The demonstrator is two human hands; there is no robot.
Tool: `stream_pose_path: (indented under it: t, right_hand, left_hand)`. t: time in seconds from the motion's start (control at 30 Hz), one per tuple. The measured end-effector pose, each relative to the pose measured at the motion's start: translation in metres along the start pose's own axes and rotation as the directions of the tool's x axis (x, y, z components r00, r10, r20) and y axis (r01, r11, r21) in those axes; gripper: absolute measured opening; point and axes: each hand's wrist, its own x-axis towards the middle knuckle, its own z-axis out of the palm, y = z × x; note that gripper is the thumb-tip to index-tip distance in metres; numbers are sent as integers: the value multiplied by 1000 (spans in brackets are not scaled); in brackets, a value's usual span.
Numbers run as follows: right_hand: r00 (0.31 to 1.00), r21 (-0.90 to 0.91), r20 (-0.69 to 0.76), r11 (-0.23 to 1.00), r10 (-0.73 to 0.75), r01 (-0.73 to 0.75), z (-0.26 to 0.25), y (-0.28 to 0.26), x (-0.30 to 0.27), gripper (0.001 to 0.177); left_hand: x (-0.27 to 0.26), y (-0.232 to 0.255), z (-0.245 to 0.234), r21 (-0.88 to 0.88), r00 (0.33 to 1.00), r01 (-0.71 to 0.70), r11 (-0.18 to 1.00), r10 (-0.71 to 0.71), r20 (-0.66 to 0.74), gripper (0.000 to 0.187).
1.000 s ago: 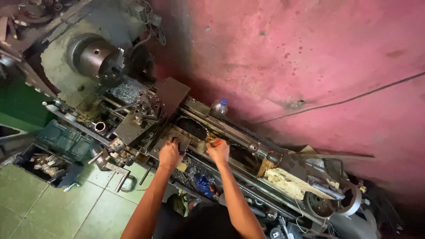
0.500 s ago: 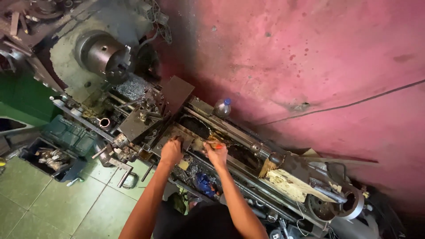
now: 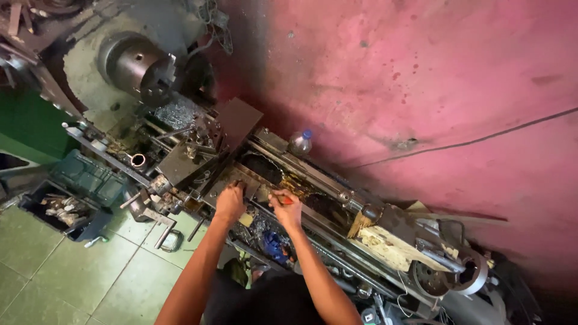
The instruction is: The person operates a metal lathe, using a brush to clean metal shavings from the chuck and bed while the machine runs. They also adjust the tool post and clear debris from the work area.
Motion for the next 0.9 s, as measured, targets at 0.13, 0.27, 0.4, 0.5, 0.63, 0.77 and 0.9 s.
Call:
stream_pose_path:
  t: [0.13, 0.27, 0.4, 0.5, 0.63, 0.77, 0.9]
  right_hand:
    - [996, -109, -66, 991, 66, -73, -18, -8, 7, 13]
    - [986, -653, -133, 740, 95, -160, -28, -8, 19, 18]
    - [978, -179, -74, 962, 196, -207, -26, 4, 8, 18]
    - [991, -595, -99, 793, 89, -130, -39, -12, 5, 11]
    - [988, -642, -91, 751, 126, -155, -39, -26, 14, 12]
    - [974, -498, -79, 838, 211, -222, -48, -20, 9, 12]
    - [977, -547, -95, 810, 189, -210, -47, -29, 22, 14]
  left_hand:
    - [9, -15, 23, -31, 999, 28, 999, -27, 22, 63]
    - [23, -29, 55, 20, 997, 46, 999, -47, 61, 66]
    - [17, -21, 46, 28, 993, 85, 996, -87, 75, 59]
    - [15, -15, 40, 38, 989, 127, 991, -130, 68, 42]
    - [10, -10, 24, -22, 995, 87, 996, -86, 42, 58]
    - [2, 3, 6, -25, 995, 92, 995, -91, 51, 59]
    - [18, -23, 49, -37, 993, 91, 995, -88, 73, 70]
